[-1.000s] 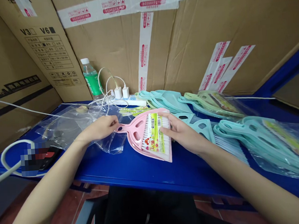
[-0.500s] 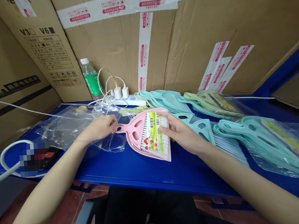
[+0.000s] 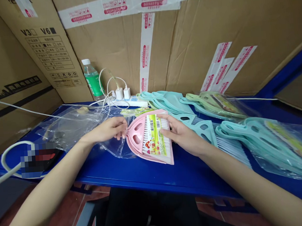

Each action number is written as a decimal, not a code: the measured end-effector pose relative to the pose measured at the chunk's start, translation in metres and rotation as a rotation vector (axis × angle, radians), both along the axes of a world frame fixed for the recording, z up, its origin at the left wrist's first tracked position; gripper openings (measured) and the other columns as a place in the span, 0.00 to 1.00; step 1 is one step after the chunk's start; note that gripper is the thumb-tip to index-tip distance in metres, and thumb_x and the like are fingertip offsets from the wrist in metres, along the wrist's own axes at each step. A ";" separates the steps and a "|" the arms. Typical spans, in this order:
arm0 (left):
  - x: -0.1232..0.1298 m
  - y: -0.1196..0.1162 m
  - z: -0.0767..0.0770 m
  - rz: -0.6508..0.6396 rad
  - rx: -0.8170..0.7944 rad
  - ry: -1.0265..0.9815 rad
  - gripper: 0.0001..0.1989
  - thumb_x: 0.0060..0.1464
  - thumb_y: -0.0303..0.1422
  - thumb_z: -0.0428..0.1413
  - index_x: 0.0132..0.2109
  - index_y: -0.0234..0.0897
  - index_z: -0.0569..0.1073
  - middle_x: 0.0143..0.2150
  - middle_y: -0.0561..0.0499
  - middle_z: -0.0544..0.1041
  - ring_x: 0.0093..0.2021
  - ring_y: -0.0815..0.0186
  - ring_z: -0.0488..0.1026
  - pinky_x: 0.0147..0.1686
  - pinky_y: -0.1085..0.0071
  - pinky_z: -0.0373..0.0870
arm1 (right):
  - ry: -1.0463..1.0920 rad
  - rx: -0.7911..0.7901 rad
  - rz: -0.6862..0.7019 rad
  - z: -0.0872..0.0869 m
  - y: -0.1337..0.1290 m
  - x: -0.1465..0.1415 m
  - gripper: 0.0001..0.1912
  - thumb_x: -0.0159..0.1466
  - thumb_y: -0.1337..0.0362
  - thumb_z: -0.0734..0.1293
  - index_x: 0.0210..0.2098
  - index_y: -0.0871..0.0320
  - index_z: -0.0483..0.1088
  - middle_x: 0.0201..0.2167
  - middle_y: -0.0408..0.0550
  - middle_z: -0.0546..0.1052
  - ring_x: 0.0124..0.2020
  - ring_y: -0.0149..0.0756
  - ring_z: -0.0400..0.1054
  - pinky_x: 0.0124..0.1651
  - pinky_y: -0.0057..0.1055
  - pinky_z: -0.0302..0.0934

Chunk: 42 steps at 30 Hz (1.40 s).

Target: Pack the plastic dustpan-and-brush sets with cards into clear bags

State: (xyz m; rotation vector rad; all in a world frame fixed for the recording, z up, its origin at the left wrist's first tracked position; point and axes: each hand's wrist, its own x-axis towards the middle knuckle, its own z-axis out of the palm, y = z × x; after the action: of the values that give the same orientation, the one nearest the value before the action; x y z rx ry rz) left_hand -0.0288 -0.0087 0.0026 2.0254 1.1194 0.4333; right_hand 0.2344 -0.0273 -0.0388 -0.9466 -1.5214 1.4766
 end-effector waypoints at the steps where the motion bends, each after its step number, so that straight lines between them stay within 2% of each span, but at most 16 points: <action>1: 0.001 0.000 -0.002 -0.003 -0.014 -0.029 0.11 0.58 0.39 0.51 0.32 0.37 0.65 0.24 0.55 0.71 0.23 0.74 0.68 0.25 0.77 0.67 | 0.002 0.002 0.002 0.000 0.000 0.000 0.24 0.60 0.64 0.67 0.55 0.52 0.61 0.54 0.50 0.73 0.54 0.42 0.70 0.55 0.45 0.68; 6: 0.001 0.000 -0.003 -0.003 -0.036 -0.056 0.12 0.58 0.40 0.52 0.33 0.37 0.65 0.24 0.55 0.72 0.23 0.73 0.69 0.25 0.76 0.68 | -0.002 0.013 0.007 -0.003 0.002 0.002 0.25 0.60 0.64 0.67 0.56 0.51 0.61 0.55 0.50 0.73 0.54 0.42 0.70 0.55 0.46 0.67; 10: -0.002 -0.002 0.007 0.051 0.062 0.104 0.11 0.60 0.36 0.47 0.31 0.37 0.66 0.25 0.53 0.74 0.23 0.73 0.69 0.26 0.75 0.67 | -0.009 0.028 0.004 -0.004 0.002 0.003 0.24 0.61 0.64 0.66 0.57 0.51 0.62 0.55 0.49 0.74 0.54 0.42 0.70 0.56 0.45 0.67; 12: -0.003 -0.002 0.013 0.164 0.200 0.294 0.13 0.60 0.35 0.45 0.30 0.37 0.67 0.25 0.52 0.74 0.25 0.70 0.71 0.28 0.73 0.67 | -0.010 0.031 0.006 -0.005 0.002 0.003 0.24 0.61 0.64 0.66 0.57 0.51 0.62 0.54 0.49 0.74 0.53 0.41 0.70 0.56 0.45 0.67; 15: -0.006 -0.002 0.020 0.441 0.439 0.684 0.12 0.61 0.33 0.46 0.35 0.37 0.72 0.30 0.47 0.78 0.32 0.62 0.75 0.33 0.68 0.68 | -0.012 0.029 0.003 -0.005 0.002 0.003 0.23 0.62 0.64 0.66 0.56 0.51 0.62 0.54 0.49 0.74 0.53 0.40 0.71 0.55 0.43 0.68; 17: -0.008 -0.002 0.021 0.581 0.474 0.903 0.14 0.61 0.33 0.45 0.42 0.36 0.74 0.35 0.42 0.80 0.38 0.57 0.77 0.36 0.64 0.69 | -0.009 0.025 -0.001 -0.004 0.002 0.003 0.24 0.61 0.64 0.66 0.56 0.50 0.62 0.54 0.48 0.74 0.53 0.40 0.71 0.55 0.43 0.68; 18: -0.008 -0.001 0.021 0.608 0.450 0.980 0.15 0.62 0.33 0.44 0.45 0.35 0.74 0.38 0.40 0.80 0.40 0.54 0.78 0.37 0.63 0.70 | -0.006 0.018 -0.001 -0.004 0.002 0.003 0.24 0.61 0.64 0.66 0.57 0.50 0.62 0.53 0.48 0.74 0.52 0.40 0.71 0.55 0.43 0.68; 21: -0.010 0.000 0.019 0.595 0.362 1.072 0.18 0.62 0.32 0.43 0.48 0.32 0.75 0.42 0.35 0.80 0.43 0.50 0.78 0.39 0.60 0.71 | 0.004 -0.015 -0.004 -0.002 0.002 0.003 0.26 0.61 0.64 0.67 0.58 0.51 0.61 0.52 0.49 0.75 0.50 0.41 0.72 0.52 0.43 0.70; 26: -0.011 0.001 0.015 0.518 0.349 1.037 0.19 0.61 0.31 0.42 0.46 0.31 0.76 0.43 0.35 0.80 0.43 0.49 0.78 0.40 0.60 0.71 | 0.011 -0.053 -0.021 0.001 0.000 0.002 0.26 0.61 0.65 0.66 0.58 0.52 0.60 0.52 0.49 0.75 0.50 0.40 0.72 0.50 0.41 0.71; 33: -0.009 0.003 0.015 0.347 0.380 0.867 0.18 0.57 0.28 0.42 0.45 0.37 0.75 0.36 0.47 0.81 0.37 0.60 0.77 0.37 0.68 0.69 | 0.025 -0.041 0.001 -0.001 0.001 0.002 0.26 0.61 0.64 0.67 0.58 0.50 0.62 0.52 0.48 0.75 0.50 0.41 0.72 0.50 0.42 0.71; 38: -0.006 0.002 0.011 0.295 0.350 0.734 0.18 0.56 0.27 0.41 0.45 0.36 0.74 0.37 0.46 0.80 0.36 0.60 0.76 0.37 0.67 0.67 | 0.022 -0.053 0.003 -0.001 0.000 0.002 0.27 0.61 0.64 0.67 0.59 0.50 0.62 0.52 0.49 0.75 0.50 0.41 0.72 0.51 0.43 0.70; 42: -0.006 0.001 0.009 0.277 0.356 0.689 0.17 0.56 0.28 0.42 0.43 0.37 0.74 0.33 0.48 0.79 0.33 0.62 0.74 0.36 0.69 0.66 | 0.024 -0.076 0.002 -0.001 0.000 0.002 0.26 0.61 0.64 0.67 0.58 0.50 0.61 0.51 0.48 0.76 0.50 0.41 0.72 0.51 0.43 0.71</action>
State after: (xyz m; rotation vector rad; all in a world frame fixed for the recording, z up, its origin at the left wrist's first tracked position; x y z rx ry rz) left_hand -0.0346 -0.0076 0.0114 2.4218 1.8595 0.0527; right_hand 0.2366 -0.0268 -0.0397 -0.9681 -1.4580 1.5508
